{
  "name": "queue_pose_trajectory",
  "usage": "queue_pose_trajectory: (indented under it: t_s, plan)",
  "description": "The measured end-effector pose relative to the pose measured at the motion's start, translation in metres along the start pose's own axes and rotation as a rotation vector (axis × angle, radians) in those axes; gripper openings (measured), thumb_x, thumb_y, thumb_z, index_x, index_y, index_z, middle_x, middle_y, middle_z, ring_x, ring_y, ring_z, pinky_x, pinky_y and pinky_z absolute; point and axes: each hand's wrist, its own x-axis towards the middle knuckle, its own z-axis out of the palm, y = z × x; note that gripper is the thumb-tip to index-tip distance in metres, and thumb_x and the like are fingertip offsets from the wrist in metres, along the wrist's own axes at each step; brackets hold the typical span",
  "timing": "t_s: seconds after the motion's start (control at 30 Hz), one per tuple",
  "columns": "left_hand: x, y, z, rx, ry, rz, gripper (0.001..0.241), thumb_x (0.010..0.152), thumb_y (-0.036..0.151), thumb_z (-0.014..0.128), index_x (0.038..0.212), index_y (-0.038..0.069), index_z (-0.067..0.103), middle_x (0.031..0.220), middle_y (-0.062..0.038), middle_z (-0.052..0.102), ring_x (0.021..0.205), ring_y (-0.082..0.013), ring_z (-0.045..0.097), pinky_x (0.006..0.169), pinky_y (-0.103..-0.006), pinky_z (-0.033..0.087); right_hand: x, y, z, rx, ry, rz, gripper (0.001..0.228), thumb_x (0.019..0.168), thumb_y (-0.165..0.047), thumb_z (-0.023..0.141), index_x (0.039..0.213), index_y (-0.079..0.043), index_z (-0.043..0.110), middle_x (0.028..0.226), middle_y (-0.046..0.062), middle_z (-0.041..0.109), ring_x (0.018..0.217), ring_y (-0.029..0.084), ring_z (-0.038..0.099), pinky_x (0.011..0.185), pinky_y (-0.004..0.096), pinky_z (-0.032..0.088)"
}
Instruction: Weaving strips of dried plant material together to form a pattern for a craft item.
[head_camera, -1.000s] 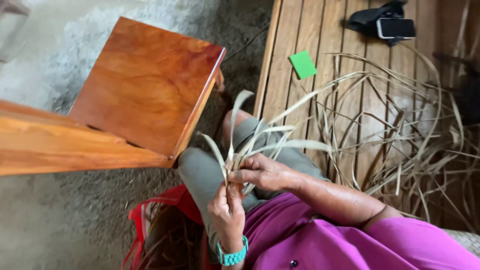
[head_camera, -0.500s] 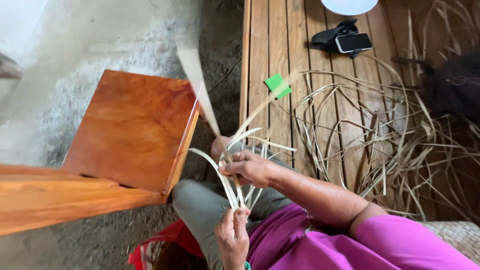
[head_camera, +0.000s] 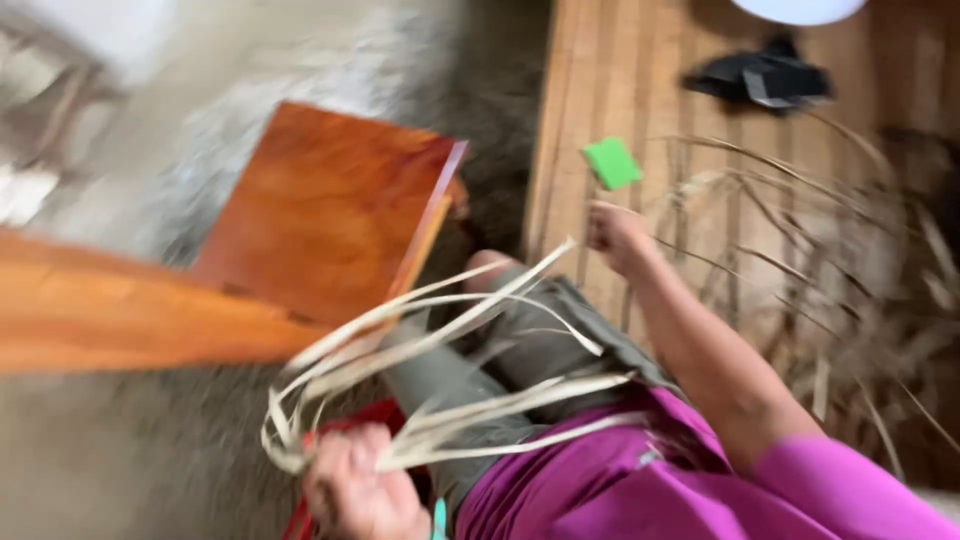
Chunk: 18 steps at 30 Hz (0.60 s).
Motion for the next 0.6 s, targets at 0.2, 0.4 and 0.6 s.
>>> queue_pose_trajectory:
  t_s: [0.2,0.4,0.6]
  plan:
    - [-0.013,-0.016,0.025,0.215,0.206,0.078,0.021,0.103,0.014,0.058,0.094,-0.004,0.064,0.065,-0.013,0.062,0.058,-0.0222,0.062,0.057,-0.0343,0.057,-0.151,-0.029,0.058,0.018,0.018,-0.265,0.010,0.091,-0.015,0.065,0.099,-0.010,0.067,0.072,0.000,0.059,0.055,0.010,0.053,0.048,0.023,0.041]
    - [-0.030,-0.016,0.027,0.438,-0.054,0.083,0.029,0.105,0.018,0.051,0.096,-0.005,0.066,0.067,-0.008,0.060,0.062,-0.0171,0.060,0.062,-0.0296,0.051,-0.282,-0.030,0.128,-0.622,-0.998,-0.435,0.027,0.095,-0.025,0.066,0.105,-0.004,0.079,0.109,0.010,0.079,0.097,0.019,0.074,0.086,0.033,0.060]
    - [-0.030,-0.005,0.028,0.800,-0.263,0.156,0.038,0.104,0.031,0.049,0.083,0.007,0.067,0.060,-0.001,0.068,0.051,-0.0157,0.065,0.054,-0.0316,0.054,-0.330,-0.031,0.171,-0.541,-1.118,-0.545,0.035,0.102,-0.026,0.061,0.129,-0.005,0.068,0.113,0.008,0.064,0.108,0.019,0.060,0.100,0.032,0.051]
